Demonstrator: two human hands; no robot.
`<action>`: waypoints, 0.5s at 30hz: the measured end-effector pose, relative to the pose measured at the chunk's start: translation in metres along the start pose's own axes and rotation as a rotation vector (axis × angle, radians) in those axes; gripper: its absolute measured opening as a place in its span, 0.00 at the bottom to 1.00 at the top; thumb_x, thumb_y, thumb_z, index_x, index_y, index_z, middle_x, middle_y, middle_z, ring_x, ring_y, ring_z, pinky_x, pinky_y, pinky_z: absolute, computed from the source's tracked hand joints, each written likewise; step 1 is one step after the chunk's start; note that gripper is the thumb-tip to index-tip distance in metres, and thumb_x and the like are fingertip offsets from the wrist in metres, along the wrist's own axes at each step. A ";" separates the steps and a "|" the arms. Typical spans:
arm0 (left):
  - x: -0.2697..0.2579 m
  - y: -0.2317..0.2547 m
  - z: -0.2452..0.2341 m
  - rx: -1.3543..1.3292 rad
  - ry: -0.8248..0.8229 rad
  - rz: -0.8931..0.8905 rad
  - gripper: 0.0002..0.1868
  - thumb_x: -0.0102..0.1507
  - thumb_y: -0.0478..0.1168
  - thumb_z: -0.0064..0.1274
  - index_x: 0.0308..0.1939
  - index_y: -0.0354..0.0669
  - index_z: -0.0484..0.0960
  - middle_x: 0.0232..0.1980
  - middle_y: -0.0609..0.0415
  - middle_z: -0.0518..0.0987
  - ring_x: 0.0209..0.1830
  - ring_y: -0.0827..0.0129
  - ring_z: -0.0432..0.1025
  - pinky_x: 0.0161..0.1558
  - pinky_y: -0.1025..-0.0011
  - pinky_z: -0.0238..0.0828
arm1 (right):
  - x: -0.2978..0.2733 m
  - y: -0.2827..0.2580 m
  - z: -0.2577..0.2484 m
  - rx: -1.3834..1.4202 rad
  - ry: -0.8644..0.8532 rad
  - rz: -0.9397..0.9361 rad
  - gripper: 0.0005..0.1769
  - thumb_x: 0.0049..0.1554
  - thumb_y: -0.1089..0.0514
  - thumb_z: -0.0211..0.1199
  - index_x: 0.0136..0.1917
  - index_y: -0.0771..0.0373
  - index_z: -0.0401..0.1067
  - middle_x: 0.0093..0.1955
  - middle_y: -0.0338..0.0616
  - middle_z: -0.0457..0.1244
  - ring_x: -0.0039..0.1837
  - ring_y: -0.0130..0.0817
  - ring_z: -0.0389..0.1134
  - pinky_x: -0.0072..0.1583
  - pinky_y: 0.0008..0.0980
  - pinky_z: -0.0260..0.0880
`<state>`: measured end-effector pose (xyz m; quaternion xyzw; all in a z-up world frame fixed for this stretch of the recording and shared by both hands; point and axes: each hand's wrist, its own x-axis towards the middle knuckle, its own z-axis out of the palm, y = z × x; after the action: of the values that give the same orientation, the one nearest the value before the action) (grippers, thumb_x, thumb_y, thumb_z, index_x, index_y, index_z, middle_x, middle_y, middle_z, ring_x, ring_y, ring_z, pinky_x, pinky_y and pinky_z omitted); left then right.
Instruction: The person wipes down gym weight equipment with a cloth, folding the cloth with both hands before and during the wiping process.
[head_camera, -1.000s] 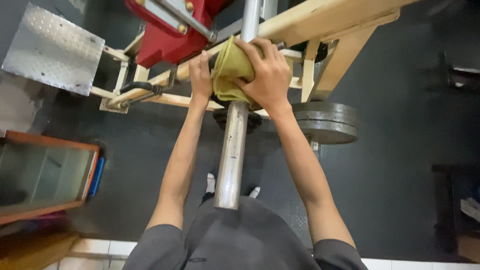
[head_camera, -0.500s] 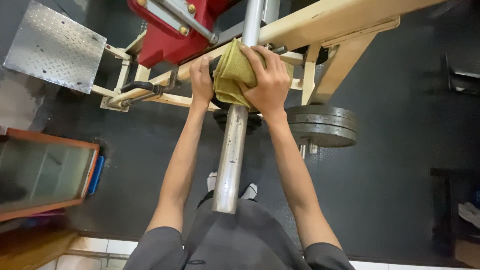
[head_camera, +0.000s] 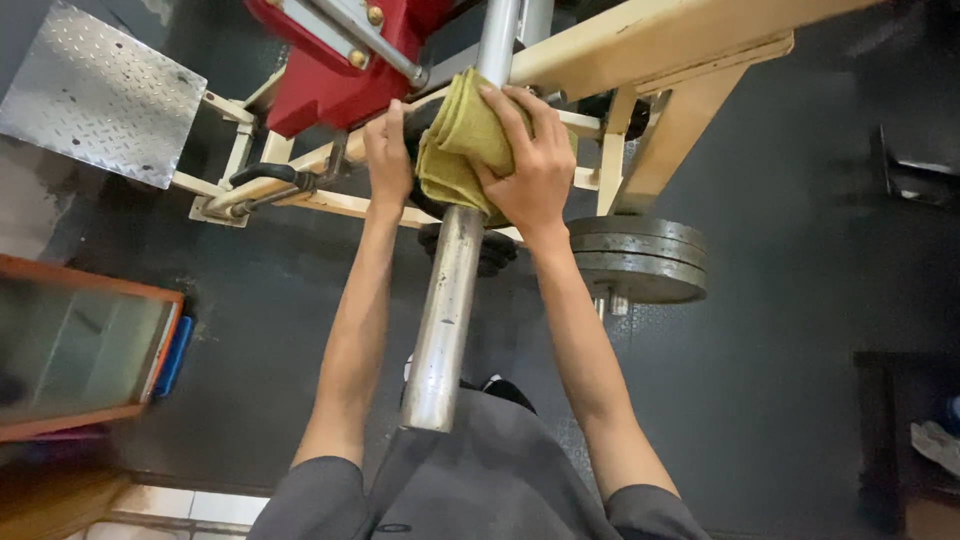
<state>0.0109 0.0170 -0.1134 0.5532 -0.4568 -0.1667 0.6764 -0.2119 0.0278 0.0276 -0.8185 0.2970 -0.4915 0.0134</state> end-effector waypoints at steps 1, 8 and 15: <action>0.001 0.000 0.001 -0.023 0.010 0.024 0.29 0.77 0.52 0.39 0.37 0.27 0.78 0.28 0.55 0.69 0.30 0.74 0.62 0.37 0.67 0.60 | -0.005 0.002 0.001 0.037 0.026 0.042 0.40 0.47 0.57 0.81 0.71 0.50 0.69 0.66 0.42 0.63 0.66 0.47 0.67 0.66 0.43 0.69; -0.001 0.034 0.003 -0.184 -0.024 0.022 0.30 0.75 0.55 0.36 0.40 0.30 0.81 0.29 0.56 0.79 0.28 0.74 0.72 0.36 0.71 0.70 | -0.065 0.041 0.027 0.356 0.195 0.267 0.33 0.61 0.62 0.73 0.75 0.58 0.63 0.68 0.47 0.63 0.71 0.46 0.67 0.73 0.40 0.66; 0.002 0.020 0.003 -0.113 0.015 0.024 0.32 0.75 0.55 0.35 0.39 0.28 0.81 0.28 0.50 0.78 0.28 0.66 0.72 0.37 0.66 0.69 | -0.070 0.040 0.023 0.491 0.180 0.320 0.33 0.63 0.63 0.69 0.77 0.64 0.60 0.70 0.53 0.62 0.73 0.49 0.66 0.73 0.39 0.65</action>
<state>0.0041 0.0206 -0.0944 0.5099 -0.4481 -0.1802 0.7118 -0.2356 0.0233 -0.0524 -0.6869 0.2948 -0.6106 0.2616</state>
